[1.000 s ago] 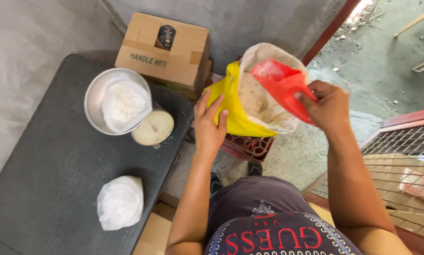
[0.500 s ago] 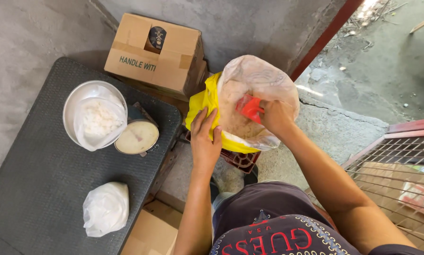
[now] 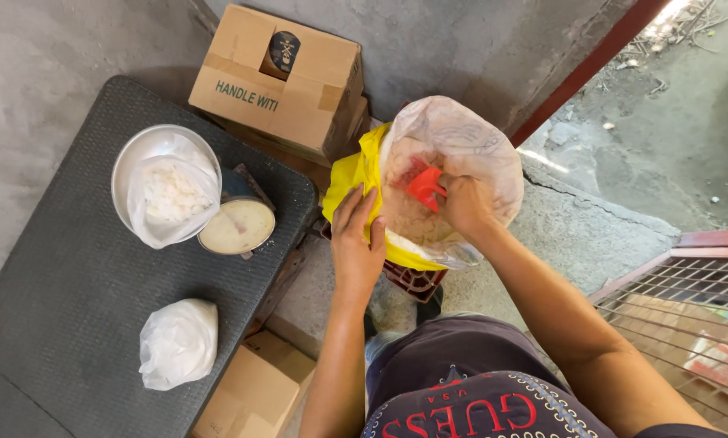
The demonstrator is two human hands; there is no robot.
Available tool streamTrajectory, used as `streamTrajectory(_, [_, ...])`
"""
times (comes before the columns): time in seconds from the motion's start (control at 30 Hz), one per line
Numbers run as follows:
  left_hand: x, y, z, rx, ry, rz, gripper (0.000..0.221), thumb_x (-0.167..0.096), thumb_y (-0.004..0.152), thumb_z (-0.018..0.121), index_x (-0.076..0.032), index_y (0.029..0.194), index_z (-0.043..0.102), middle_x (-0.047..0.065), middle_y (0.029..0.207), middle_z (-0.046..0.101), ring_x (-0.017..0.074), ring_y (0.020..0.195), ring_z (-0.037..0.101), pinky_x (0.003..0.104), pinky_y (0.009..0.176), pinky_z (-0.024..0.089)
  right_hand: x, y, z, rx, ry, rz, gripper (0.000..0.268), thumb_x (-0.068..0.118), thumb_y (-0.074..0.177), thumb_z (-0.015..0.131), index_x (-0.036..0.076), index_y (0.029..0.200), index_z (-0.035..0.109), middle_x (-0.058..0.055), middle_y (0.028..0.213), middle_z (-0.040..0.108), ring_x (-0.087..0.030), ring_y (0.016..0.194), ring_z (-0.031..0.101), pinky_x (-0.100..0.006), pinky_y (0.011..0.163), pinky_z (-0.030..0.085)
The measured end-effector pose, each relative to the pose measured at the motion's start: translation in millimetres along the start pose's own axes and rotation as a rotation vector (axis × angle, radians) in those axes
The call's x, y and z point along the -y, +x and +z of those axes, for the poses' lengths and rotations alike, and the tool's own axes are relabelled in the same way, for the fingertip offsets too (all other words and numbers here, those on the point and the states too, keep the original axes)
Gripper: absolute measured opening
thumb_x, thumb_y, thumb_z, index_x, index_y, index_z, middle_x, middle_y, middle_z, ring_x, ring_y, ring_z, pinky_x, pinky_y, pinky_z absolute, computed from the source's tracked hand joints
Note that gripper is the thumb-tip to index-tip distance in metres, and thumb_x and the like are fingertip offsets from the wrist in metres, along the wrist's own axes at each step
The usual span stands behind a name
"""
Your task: Measuring powder from a large bag using a scoop, weighing it on a scale, and sealing it into small plastic bags.
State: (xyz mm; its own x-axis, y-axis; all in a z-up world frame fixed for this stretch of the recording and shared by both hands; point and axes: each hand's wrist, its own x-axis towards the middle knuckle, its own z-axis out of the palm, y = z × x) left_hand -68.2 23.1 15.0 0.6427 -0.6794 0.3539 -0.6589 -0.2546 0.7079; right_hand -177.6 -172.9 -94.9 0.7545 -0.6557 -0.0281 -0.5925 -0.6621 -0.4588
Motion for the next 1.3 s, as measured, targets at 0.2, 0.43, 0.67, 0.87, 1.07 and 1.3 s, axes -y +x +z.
streamTrajectory(0.2, [-2.1, 4.6, -2.7, 0.011, -0.005, 0.001, 0.041, -0.002, 0.092, 0.068, -0.004, 0.133, 0.066, 0.02, 0.139, 0.063, 0.0377, 0.13, 0.059, 0.045, 0.109, 0.049, -7.1, -10.7, -8.3, -0.035, 0.166, 0.075, 0.02, 0.023, 0.085, 0.076, 0.011, 0.101, 0.076, -0.016, 0.082, 0.074, -0.033, 0.076, 0.072, -0.045, 0.072, 0.056])
streamTrajectory(0.43, [-12.4, 10.8, -14.3, -0.032, -0.017, 0.032, 0.041, -0.002, 0.092, 0.067, -0.004, 0.133, 0.067, 0.02, 0.137, 0.064, 0.0388, 0.127, 0.062, 0.044, 0.109, 0.05, -6.2, -40.7, -62.5, -0.06, 0.309, 0.125, 0.023, 0.031, 0.085, 0.08, 0.012, 0.097, 0.077, -0.014, 0.078, 0.073, -0.028, 0.068, 0.07, -0.041, 0.066, 0.054])
streamTrajectory(0.67, [-14.4, 19.9, -39.8, -0.149, 0.013, 0.046, 0.04, -0.003, 0.093, 0.068, -0.005, 0.133, 0.066, 0.018, 0.141, 0.063, 0.0373, 0.13, 0.06, 0.042, 0.11, 0.049, 17.9, -67.0, -145.8, -0.11, 0.415, 0.031, 0.02, 0.023, 0.086, 0.081, 0.006, 0.095, 0.076, -0.008, 0.063, 0.061, -0.014, 0.054, 0.053, -0.032, 0.053, 0.046])
streamTrajectory(0.87, [-5.6, 17.8, -86.9, -0.261, 0.009, -0.002, 0.045, -0.003, 0.095, 0.069, -0.01, 0.139, 0.065, 0.017, 0.157, 0.049, 0.0366, 0.141, 0.051, 0.042, 0.113, 0.047, 73.9, -62.6, -174.6, -0.148, 0.43, -0.048, 0.019, 0.021, 0.088, 0.083, 0.005, 0.094, 0.076, -0.007, 0.06, 0.055, -0.009, 0.055, 0.044, -0.029, 0.052, 0.041])
streamTrajectory(1.07, [43.7, 10.0, -160.3, -0.485, 0.28, -0.039, 0.055, -0.005, 0.093, 0.073, -0.011, 0.146, 0.06, 0.025, 0.166, 0.027, 0.0457, 0.155, 0.027, 0.052, 0.125, 0.027, 150.4, -30.6, -154.7, -0.102, 0.497, -0.319, 0.022, 0.025, 0.087, 0.083, 0.007, 0.097, 0.075, -0.005, 0.073, 0.067, -0.007, 0.062, 0.056, -0.028, 0.057, 0.047])
streamTrajectory(1.3, [151.3, 0.9, -210.4, -0.324, 0.282, -0.27, 0.056, -0.013, 0.088, 0.074, -0.008, 0.141, 0.06, 0.027, 0.16, 0.035, 0.0445, 0.149, 0.031, 0.055, 0.119, 0.029, 271.9, 16.3, -109.7, -0.076, 0.278, -0.604, 0.028, 0.026, 0.084, 0.079, 0.009, 0.106, 0.076, -0.016, 0.085, 0.072, -0.035, 0.073, 0.07, -0.042, 0.063, 0.054])
